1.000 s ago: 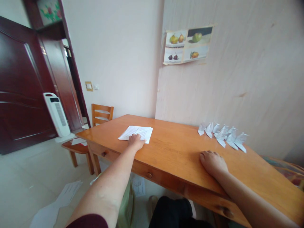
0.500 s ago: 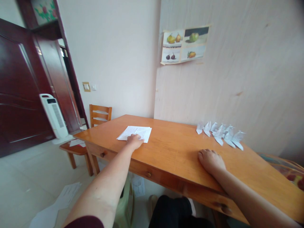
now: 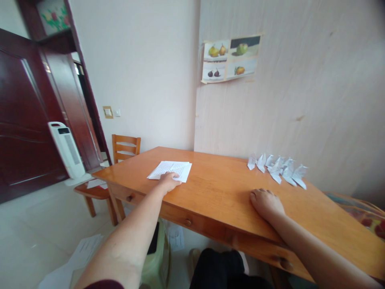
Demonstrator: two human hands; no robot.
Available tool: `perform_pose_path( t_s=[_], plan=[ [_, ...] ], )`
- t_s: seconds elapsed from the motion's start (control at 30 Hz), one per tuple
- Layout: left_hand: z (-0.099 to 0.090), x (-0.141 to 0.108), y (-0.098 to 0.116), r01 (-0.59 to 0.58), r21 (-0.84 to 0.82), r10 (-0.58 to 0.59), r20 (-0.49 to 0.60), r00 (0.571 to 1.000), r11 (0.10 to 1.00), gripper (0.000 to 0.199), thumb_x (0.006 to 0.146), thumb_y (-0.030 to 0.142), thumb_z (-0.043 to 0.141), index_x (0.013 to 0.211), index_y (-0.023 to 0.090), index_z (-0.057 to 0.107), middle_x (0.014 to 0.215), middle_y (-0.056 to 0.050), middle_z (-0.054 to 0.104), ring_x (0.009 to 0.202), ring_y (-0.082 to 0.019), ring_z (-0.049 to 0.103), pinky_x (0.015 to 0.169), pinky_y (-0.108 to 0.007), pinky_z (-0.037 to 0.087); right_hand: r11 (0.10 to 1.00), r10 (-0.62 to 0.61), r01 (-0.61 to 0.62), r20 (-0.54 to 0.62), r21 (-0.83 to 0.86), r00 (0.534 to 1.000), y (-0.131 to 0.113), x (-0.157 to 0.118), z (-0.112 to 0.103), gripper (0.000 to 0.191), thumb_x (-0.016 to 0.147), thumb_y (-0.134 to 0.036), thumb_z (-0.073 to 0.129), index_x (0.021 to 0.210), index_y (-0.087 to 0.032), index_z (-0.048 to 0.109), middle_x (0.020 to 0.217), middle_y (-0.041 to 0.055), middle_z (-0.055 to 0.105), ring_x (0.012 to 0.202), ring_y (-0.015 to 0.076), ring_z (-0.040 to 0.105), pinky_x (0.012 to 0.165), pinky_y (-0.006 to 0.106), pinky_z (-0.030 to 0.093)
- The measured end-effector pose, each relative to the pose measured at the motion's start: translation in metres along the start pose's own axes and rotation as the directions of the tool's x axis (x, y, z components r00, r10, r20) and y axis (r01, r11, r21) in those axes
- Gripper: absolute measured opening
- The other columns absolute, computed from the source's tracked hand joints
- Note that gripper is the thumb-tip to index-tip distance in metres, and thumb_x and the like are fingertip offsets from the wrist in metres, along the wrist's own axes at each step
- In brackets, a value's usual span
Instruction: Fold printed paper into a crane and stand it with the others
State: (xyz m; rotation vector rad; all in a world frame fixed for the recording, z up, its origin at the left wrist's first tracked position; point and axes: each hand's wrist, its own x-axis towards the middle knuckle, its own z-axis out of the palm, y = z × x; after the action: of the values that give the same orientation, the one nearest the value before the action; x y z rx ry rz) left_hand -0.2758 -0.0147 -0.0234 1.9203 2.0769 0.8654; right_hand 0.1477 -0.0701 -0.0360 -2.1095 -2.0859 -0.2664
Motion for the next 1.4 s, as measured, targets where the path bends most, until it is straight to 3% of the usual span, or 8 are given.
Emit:
perform_pose_path(
  t_s=[0.17, 0.3, 0.47, 0.63, 0.8, 1.0, 1.2, 1.4],
  plan=[
    [0.000, -0.001, 0.001, -0.004, -0.028, 0.003, -0.003, 1.000, 1.000, 0.033, 0.075, 0.036, 0.078, 0.105, 0.022, 0.075, 0.118, -0.008, 0.073, 0.112, -0.027, 0.064, 0.093, -0.030, 0.047, 1.000, -0.001, 0.001, -0.001, 0.001, 1.000, 0.000, 0.000, 0.000, 0.037, 0.097, -0.031, 0.036, 0.097, -0.017, 0.070, 0.112, 0.0156, 0.070, 0.104, 0.0326, 0.062, 0.083, 0.042, 0.043],
    [0.002, -0.001, 0.002, 0.008, -0.030, -0.008, 0.009, 1.000, 1.000, 0.022, 0.087, 0.036, 0.069, 0.104, 0.022, 0.074, 0.114, -0.009, 0.072, 0.110, -0.027, 0.064, 0.092, -0.033, 0.049, 1.000, -0.003, 0.003, -0.003, 0.002, 1.000, 0.000, 0.000, 0.001, 0.037, 0.097, -0.032, 0.037, 0.098, -0.016, 0.070, 0.112, 0.0155, 0.070, 0.104, 0.0323, 0.062, 0.083, 0.041, 0.043],
    [0.004, 0.001, 0.001, 0.032, 0.003, -0.032, 0.031, 0.999, 0.999, 0.034, 0.096, 0.035, 0.060, 0.124, 0.018, 0.060, 0.126, -0.010, 0.061, 0.107, -0.024, 0.063, 0.089, -0.044, 0.055, 1.000, 0.002, -0.002, -0.005, 0.005, 1.000, 0.000, 0.001, 0.002, 0.036, 0.096, -0.031, 0.037, 0.097, -0.016, 0.070, 0.111, 0.0159, 0.070, 0.104, 0.0322, 0.062, 0.083, 0.041, 0.042],
    [0.006, 0.002, -0.001, 0.039, 0.044, -0.040, 0.023, 0.999, 0.998, 0.037, 0.095, 0.036, 0.061, 0.126, 0.016, 0.058, 0.126, -0.010, 0.060, 0.106, -0.024, 0.063, 0.089, -0.045, 0.056, 1.000, 0.008, -0.008, -0.006, 0.012, 1.000, -0.001, 0.001, 0.002, 0.036, 0.097, -0.031, 0.037, 0.097, -0.017, 0.070, 0.111, 0.0162, 0.070, 0.104, 0.0314, 0.062, 0.084, 0.040, 0.041],
    [0.004, -0.002, 0.008, -0.003, 0.078, 0.009, -0.080, 0.997, 0.997, 0.016, 0.092, 0.027, 0.058, 0.097, 0.018, 0.070, 0.102, -0.008, 0.071, 0.099, -0.026, 0.066, 0.083, -0.035, 0.050, 1.000, 0.017, -0.017, -0.007, 0.022, 1.000, -0.002, 0.001, 0.001, 0.036, 0.096, -0.031, 0.037, 0.099, -0.016, 0.071, 0.111, 0.0165, 0.070, 0.105, 0.0318, 0.061, 0.084, 0.041, 0.042],
    [0.015, -0.017, 0.048, -0.205, 0.086, 0.217, -0.153, 0.964, 0.975, 0.015, 0.087, 0.022, 0.054, 0.091, 0.020, 0.068, 0.102, -0.010, 0.071, 0.104, -0.028, 0.062, 0.088, -0.037, 0.042, 0.999, 0.028, -0.028, -0.013, 0.042, 1.000, -0.003, 0.001, 0.000, 0.038, 0.097, -0.032, 0.037, 0.098, -0.015, 0.071, 0.110, 0.0164, 0.070, 0.104, 0.0318, 0.061, 0.085, 0.041, 0.042],
    [0.049, -0.048, 0.102, -0.475, -0.034, 0.474, -0.024, 0.880, 0.879, 0.009, 0.086, 0.019, 0.056, 0.087, 0.021, 0.064, 0.098, -0.006, 0.070, 0.096, -0.021, 0.063, 0.084, -0.030, 0.044, 0.996, 0.045, -0.044, -0.011, 0.082, 0.999, -0.005, 0.001, -0.002, 0.038, 0.097, -0.031, 0.038, 0.098, -0.014, 0.072, 0.111, 0.0178, 0.070, 0.105, 0.0317, 0.061, 0.086, 0.041, 0.042],
    [0.075, -0.087, 0.141, -0.580, -0.157, 0.598, 0.103, 0.795, 0.799, 0.011, 0.084, 0.015, 0.056, 0.084, 0.023, 0.064, 0.089, -0.003, 0.071, 0.085, -0.020, 0.065, 0.073, -0.028, 0.045, 0.978, 0.090, -0.085, -0.019, 0.190, 0.996, 0.001, 0.004, -0.003, 0.036, 0.097, -0.026, 0.039, 0.101, -0.016, 0.073, 0.111, 0.0158, 0.071, 0.107, 0.0291, 0.062, 0.091, 0.039, 0.043]
  ],
)
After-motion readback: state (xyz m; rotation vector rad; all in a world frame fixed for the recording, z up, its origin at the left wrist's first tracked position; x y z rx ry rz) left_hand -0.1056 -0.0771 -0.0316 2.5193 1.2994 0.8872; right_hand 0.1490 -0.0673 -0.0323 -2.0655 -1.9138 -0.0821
